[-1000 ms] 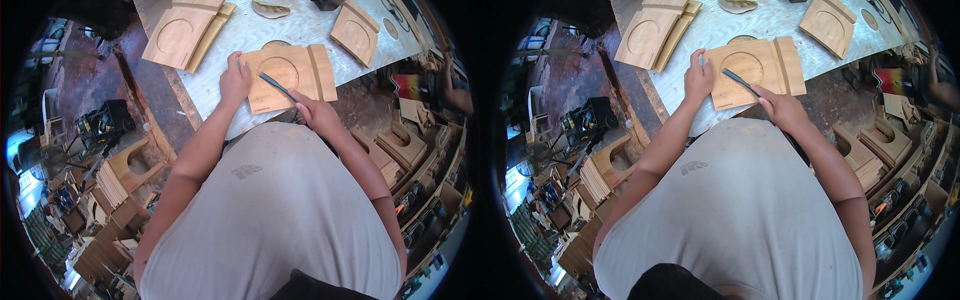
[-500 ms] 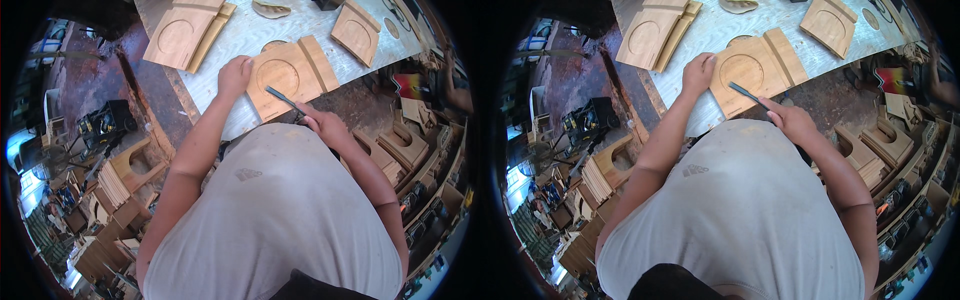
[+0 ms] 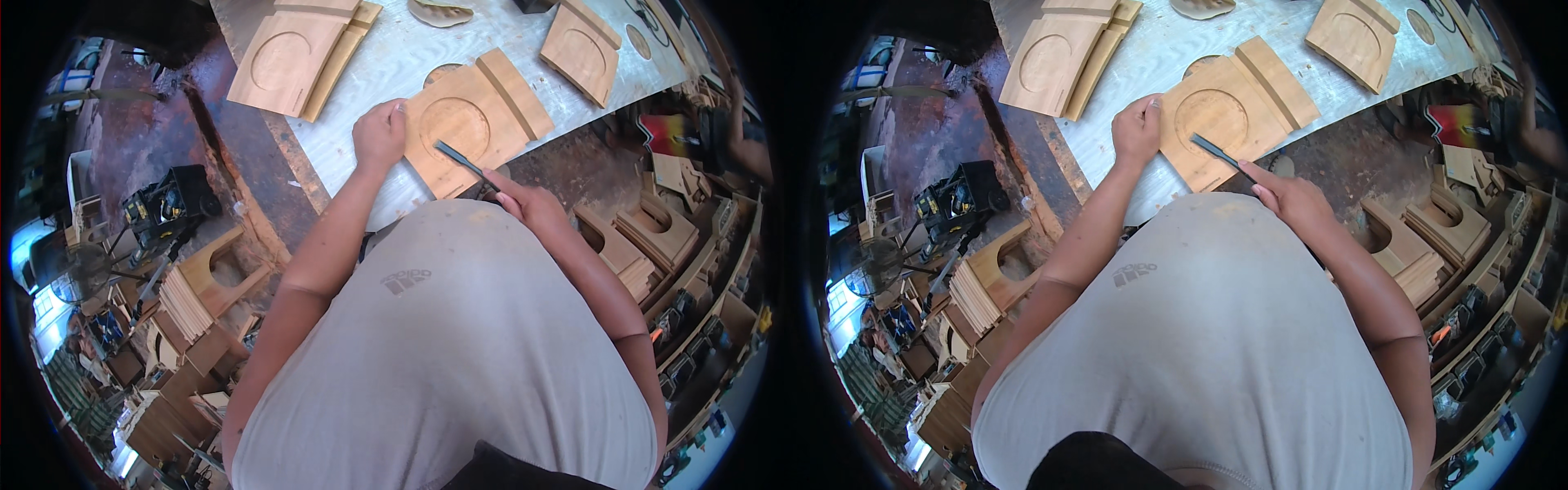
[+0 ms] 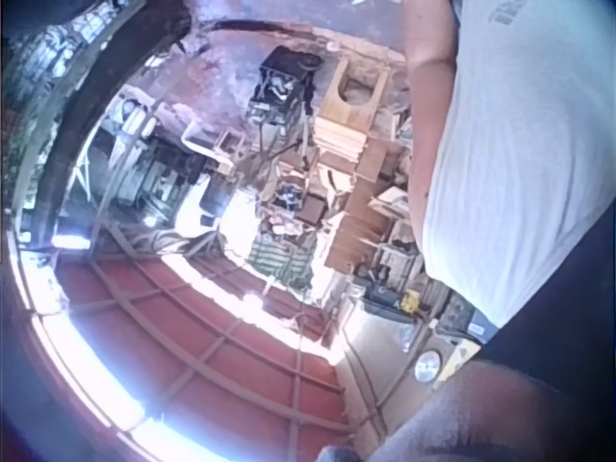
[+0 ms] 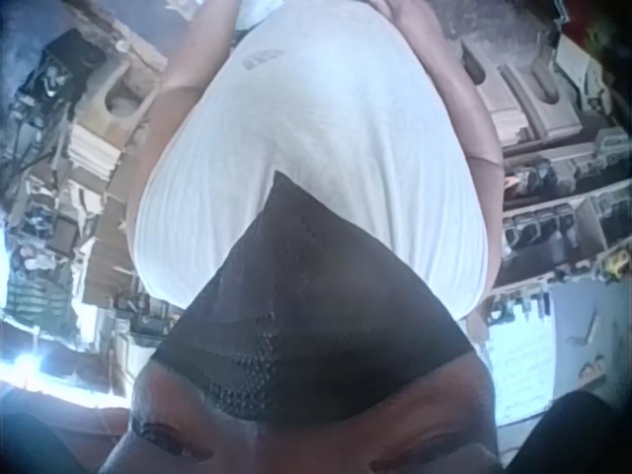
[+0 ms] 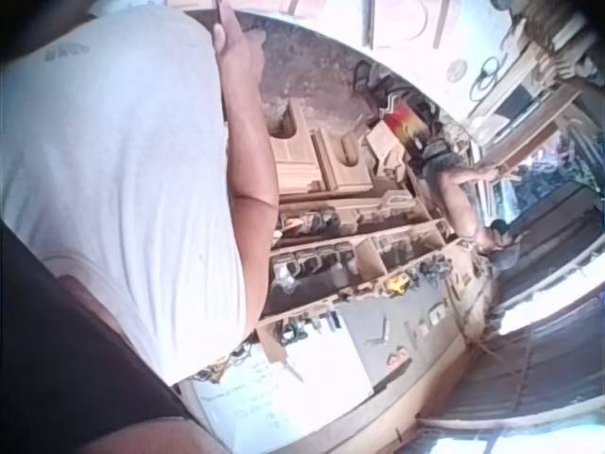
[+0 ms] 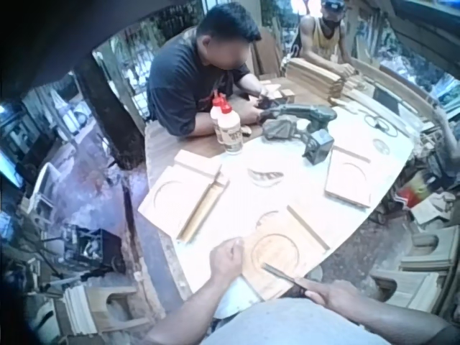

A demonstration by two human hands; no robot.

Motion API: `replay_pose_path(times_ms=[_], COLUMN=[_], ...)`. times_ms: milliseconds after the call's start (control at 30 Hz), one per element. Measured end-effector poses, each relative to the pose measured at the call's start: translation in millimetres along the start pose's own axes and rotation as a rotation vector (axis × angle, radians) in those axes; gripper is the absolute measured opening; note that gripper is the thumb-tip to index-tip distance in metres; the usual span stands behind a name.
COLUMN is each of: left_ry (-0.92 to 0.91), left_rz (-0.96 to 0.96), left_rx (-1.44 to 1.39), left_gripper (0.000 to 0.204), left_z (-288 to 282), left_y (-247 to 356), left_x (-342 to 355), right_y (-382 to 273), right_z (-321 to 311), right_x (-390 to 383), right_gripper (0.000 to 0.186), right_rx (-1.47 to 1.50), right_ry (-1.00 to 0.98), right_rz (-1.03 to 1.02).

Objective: Using a hand chisel to carve a circular recess into a wooden board.

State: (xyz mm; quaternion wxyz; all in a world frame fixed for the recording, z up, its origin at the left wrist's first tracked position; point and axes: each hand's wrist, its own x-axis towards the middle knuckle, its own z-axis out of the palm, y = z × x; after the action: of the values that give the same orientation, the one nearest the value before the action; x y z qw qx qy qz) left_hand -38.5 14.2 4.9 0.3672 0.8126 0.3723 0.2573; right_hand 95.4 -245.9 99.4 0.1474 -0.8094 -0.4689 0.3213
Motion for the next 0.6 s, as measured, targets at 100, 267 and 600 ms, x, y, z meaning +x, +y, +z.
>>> replay_pose_path(times_ms=[100, 267, 600], left_ry=[0.004, -0.020, -0.030], left_rz=[0.026, -0.029, -0.064], left_rx=[0.003, 0.000, 0.028], left_gripper=[0.027, 0.027, 0.028], left_z=[1.3, -0.5, 2.8], left_y=[-3.0, 1.3, 0.1], left_x=[0.3, -0.2, -0.9], right_y=[3.5, 2.1, -12.2], right_z=[5.7, 8.1, 11.6], right_x=[0.4, 0.0, 11.9], right_gripper=[0.044, 0.043, 0.041], right_rx=[0.018, 0.090, 0.093], right_ry=[0.046, 0.056, 0.070], right_rz=[-0.034, -0.024, -0.011])
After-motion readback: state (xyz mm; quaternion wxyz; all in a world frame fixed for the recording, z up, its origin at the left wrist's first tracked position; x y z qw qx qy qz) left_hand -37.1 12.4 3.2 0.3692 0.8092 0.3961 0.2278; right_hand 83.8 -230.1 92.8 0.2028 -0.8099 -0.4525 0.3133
